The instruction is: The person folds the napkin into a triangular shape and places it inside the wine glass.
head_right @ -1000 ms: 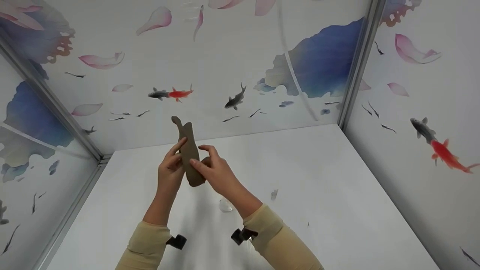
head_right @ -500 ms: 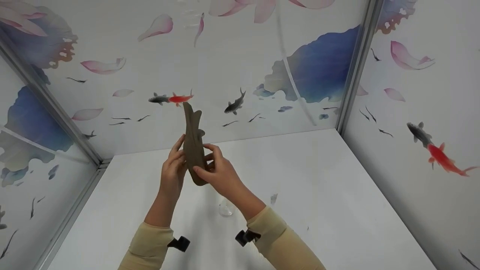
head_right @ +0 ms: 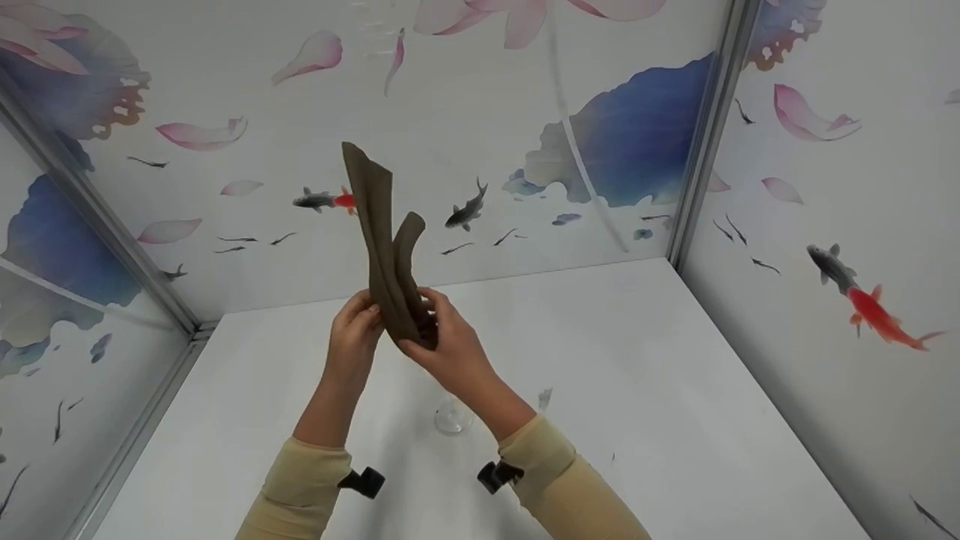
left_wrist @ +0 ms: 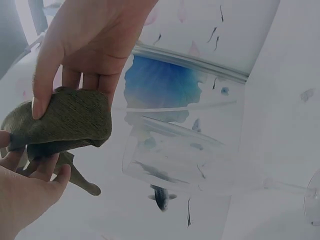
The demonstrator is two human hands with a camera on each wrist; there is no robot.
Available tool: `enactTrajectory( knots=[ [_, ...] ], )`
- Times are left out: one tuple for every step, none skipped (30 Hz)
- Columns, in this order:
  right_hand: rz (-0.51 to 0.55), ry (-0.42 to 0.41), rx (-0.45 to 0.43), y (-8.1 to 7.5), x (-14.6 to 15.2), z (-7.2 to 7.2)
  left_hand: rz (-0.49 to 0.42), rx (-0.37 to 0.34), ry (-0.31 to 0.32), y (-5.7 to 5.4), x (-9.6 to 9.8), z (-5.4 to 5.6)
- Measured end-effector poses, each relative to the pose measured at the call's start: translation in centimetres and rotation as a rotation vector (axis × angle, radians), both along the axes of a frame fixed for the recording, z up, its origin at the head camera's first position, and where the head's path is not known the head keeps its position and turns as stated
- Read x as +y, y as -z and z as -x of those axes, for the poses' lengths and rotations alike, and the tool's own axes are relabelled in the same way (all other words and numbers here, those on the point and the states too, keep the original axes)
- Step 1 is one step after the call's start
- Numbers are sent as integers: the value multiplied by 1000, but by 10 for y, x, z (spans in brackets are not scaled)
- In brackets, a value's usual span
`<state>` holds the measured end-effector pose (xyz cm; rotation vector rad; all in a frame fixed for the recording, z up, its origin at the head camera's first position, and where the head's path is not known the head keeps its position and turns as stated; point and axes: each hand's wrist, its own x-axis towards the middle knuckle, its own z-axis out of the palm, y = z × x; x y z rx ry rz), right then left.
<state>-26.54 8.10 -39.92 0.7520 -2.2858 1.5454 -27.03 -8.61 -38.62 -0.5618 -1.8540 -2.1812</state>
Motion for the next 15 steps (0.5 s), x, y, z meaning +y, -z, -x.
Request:
enactTrajectory(
  knots=[
    [-4, 10, 16, 1, 1, 1, 5, -3, -3, -1, 1, 1],
    [-8, 22, 31, 2, 1, 2, 10, -4, -4, -1, 2, 2],
    [-10, 33, 46, 3, 1, 3, 13, -4, -1, -2, 3, 3],
    [-10, 44, 58, 4, 2, 3, 12, -3, 1, -3, 3, 4],
    [-7, 54, 68, 4, 2, 4, 12, -3, 2, -3, 4, 6],
    [-3, 65, 73, 4, 2, 5, 8, -2, 3, -4, 5, 7],
    [1, 78, 75, 5, 2, 6, 5, -1, 3, -4, 6, 8],
    [7, 89, 79, 5, 2, 7, 3, 0, 1, -5, 7, 9],
    [12, 99, 85, 6, 2, 8, 2, 2, -1, -5, 8, 10],
    [15, 108, 90, 6, 2, 9, 2, 2, -6, -5, 9, 11],
    [18, 118, 94, 6, 2, 10, 3, 4, -10, -6, 11, 12],
    [19, 126, 97, 7, 2, 11, 5, 4, -15, -6, 12, 13],
    [21, 131, 96, 8, 2, 12, 7, 5, -20, -6, 13, 13],
    [20, 134, 95, 9, 3, 13, 9, 7, -24, -6, 14, 14],
    [18, 136, 85, 9, 3, 13, 16, 7, -30, -5, 15, 15]
  ],
)
